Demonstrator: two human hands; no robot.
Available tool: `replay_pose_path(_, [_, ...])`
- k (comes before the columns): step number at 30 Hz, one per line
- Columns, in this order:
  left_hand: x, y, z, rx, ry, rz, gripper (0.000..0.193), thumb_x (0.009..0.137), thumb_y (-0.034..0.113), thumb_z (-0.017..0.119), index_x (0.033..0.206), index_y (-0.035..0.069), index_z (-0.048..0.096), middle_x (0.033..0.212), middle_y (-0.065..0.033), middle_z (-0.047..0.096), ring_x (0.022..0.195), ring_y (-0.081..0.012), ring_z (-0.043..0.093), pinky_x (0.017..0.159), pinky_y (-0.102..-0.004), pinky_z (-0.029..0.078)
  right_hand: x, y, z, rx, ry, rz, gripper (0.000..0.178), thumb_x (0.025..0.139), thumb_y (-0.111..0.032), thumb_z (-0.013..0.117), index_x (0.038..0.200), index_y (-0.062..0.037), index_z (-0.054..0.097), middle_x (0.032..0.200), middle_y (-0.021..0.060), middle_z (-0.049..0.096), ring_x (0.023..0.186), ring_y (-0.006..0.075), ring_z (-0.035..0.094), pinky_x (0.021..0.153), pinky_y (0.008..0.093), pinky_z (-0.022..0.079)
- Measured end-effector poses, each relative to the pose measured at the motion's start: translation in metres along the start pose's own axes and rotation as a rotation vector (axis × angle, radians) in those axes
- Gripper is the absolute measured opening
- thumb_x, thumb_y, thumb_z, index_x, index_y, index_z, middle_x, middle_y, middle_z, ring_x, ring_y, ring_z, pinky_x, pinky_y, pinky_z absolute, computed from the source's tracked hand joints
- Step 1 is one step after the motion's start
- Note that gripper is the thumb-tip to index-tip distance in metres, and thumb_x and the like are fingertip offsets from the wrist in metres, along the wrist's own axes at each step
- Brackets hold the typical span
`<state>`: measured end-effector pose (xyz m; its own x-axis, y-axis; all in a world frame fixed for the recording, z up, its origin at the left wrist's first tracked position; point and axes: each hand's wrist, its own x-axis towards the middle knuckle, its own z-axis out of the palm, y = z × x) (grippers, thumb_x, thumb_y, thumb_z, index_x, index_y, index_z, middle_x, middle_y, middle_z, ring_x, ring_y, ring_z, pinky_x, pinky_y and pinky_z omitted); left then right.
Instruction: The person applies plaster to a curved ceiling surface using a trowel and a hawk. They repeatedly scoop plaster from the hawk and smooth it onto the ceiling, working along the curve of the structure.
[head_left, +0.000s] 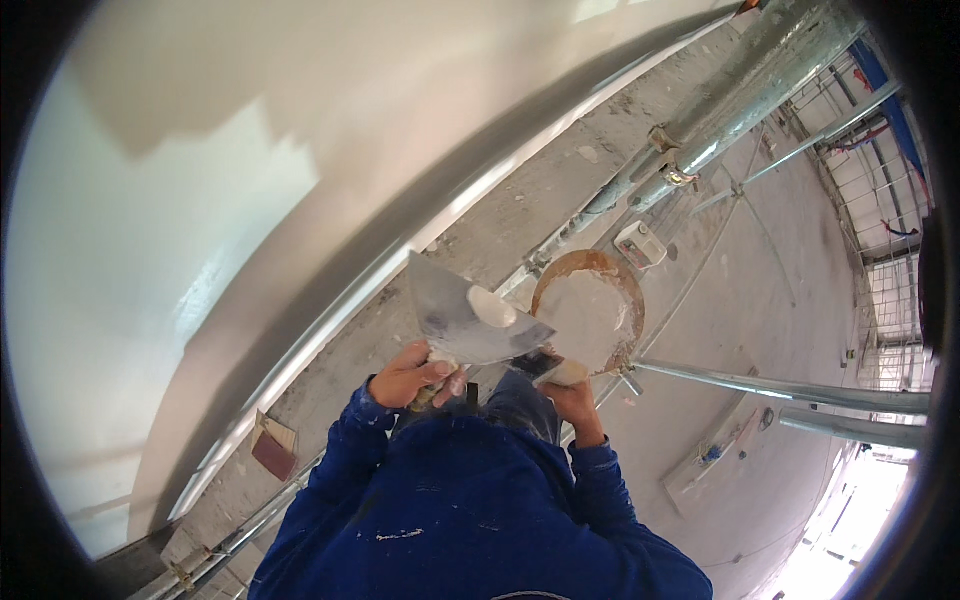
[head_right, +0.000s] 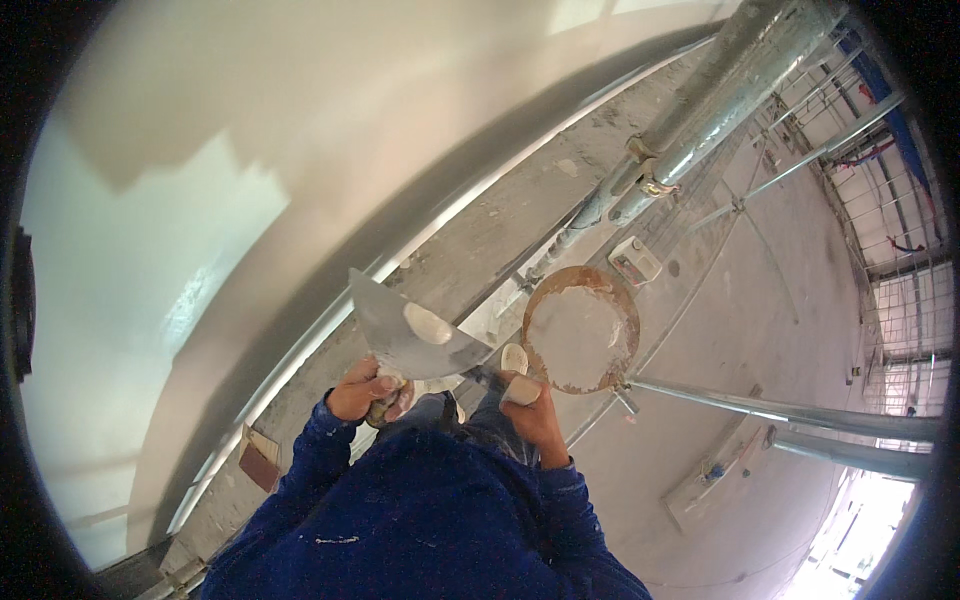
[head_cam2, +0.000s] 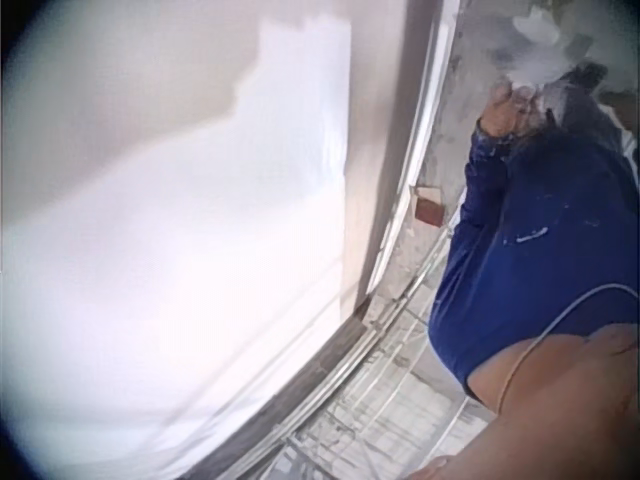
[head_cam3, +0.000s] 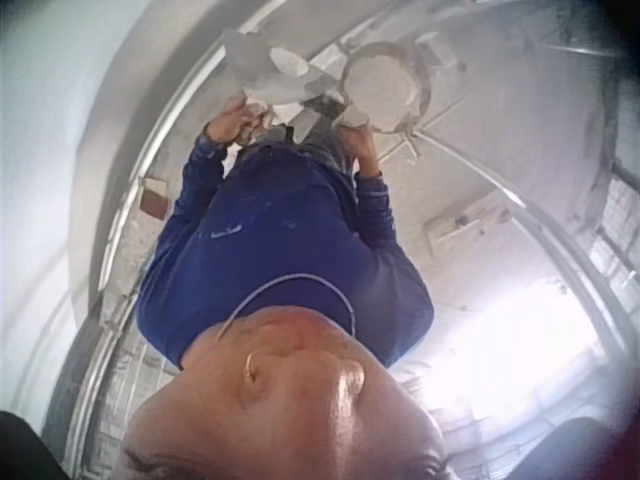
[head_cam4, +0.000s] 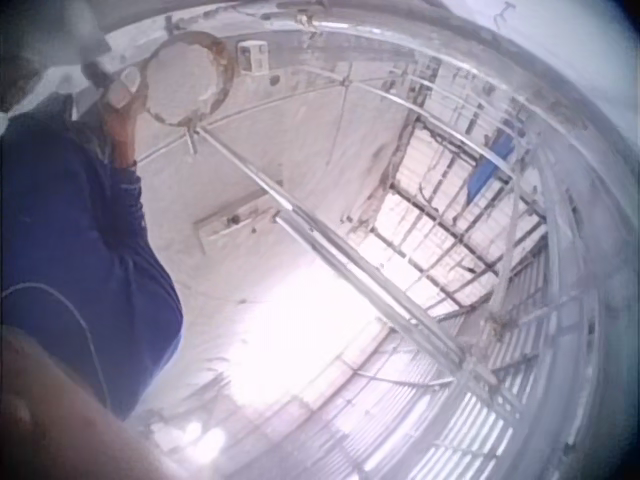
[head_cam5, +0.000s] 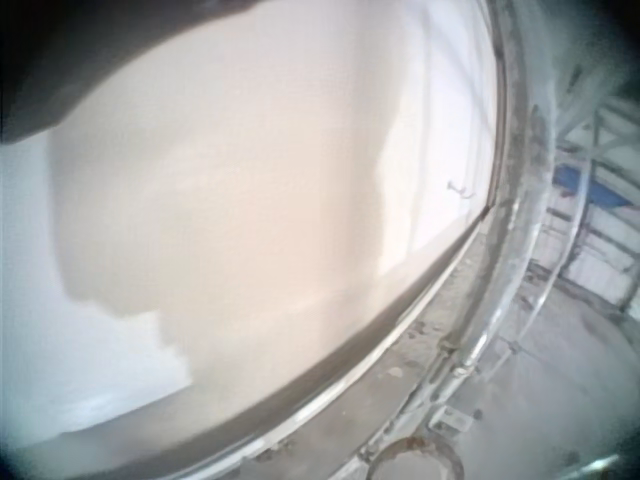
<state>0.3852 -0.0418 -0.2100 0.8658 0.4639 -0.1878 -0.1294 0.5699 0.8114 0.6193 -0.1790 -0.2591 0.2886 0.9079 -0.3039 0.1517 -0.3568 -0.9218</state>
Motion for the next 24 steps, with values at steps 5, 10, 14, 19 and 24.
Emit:
replay_pose_path(5, [0.035,-0.006,0.009,0.006,0.255,-0.018,0.031,0.082,0.03,0.054,0.087,-0.001,0.05,0.066,-0.0063,0.052,0.048,-0.012,0.049,0.044,-0.0225,0.039,0.036,0.044,-0.043,0.883,0.37,0.253,0.056,0.061,0.008,0.05,0.115,-0.0013,0.04,0.11,0.0109,0.047,0.107,0.0243,0.043,0.091,0.0351,0.036])
replay_pose_path(10, [0.087,-0.036,0.02,0.006,0.36,-0.135,0.025,0.08,0.023,0.057,0.087,0.0,0.05,0.067,-0.0063,0.053,0.05,-0.0127,0.05,0.047,-0.0238,0.04,0.066,0.084,-0.1,1.213,0.371,0.352,0.056,0.065,0.006,0.051,0.118,-0.0043,0.036,0.108,0.0099,0.045,0.104,0.0266,0.043,0.092,0.0388,0.034])
replay_pose_path(14, [0.137,-0.057,0.0,0.114,0.597,-0.134,0.019,0.08,0.017,0.057,0.085,0.0,0.052,0.066,-0.0067,0.054,0.053,-0.0121,0.051,0.049,-0.0243,0.041,0.072,0.097,-0.128,1.144,0.319,0.483,0.057,0.066,0.005,0.05,0.12,-0.0025,0.034,0.109,0.01,0.045,0.102,0.0269,0.045,0.093,0.0397,0.035])
replay_pose_path(19, [0.17,-0.098,-0.074,0.428,0.915,0.113,0.022,0.078,0.016,0.059,0.088,-0.002,0.052,0.066,-0.0086,0.055,0.053,-0.0137,0.053,0.05,-0.0256,0.043,0.093,0.121,-0.141,0.957,0.255,0.6,0.058,0.066,0.003,0.051,0.12,-0.0028,0.034,0.107,0.0093,0.045,0.1,0.0254,0.046,0.089,0.0378,0.039])
replay_pose_path(24, [0.174,-0.113,-0.084,0.228,1.092,0.224,0.031,0.074,0.019,0.063,0.092,-0.002,0.049,0.071,-0.0109,0.055,0.052,-0.0173,0.054,0.044,-0.0277,0.043,0.134,0.16,-0.143,0.857,0.176,0.747,0.061,0.063,-0.006,0.054,0.119,-0.002,0.034,0.106,0.0107,0.045,0.103,0.0266,0.044,0.091,0.04,0.037])
